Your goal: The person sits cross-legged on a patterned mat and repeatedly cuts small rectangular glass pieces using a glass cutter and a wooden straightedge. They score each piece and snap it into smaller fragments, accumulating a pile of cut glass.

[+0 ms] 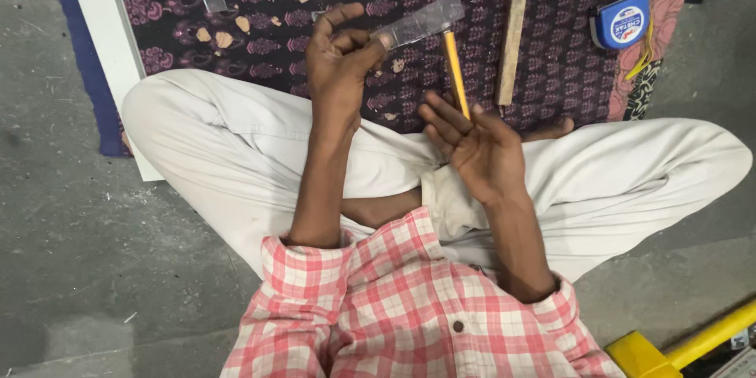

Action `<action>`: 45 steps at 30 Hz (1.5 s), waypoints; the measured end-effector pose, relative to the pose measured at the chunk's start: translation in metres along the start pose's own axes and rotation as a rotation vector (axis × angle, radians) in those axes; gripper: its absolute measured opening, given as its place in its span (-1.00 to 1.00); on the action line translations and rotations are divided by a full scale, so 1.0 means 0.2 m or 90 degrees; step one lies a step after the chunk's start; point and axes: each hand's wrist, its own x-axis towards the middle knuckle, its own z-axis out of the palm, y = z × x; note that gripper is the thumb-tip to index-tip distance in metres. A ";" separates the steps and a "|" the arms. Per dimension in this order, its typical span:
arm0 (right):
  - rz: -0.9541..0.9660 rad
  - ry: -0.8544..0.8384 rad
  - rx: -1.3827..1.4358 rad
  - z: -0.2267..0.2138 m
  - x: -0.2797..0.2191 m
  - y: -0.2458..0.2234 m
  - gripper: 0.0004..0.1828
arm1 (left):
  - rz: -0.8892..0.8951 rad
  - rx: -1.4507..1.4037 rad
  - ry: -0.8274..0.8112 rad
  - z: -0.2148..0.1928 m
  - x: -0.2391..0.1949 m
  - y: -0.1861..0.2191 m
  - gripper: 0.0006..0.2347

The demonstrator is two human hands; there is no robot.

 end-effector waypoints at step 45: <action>0.046 -0.085 0.001 0.00 0.08 0.07 -0.52 | -0.009 0.022 -0.023 0.03 0.01 -0.05 -0.57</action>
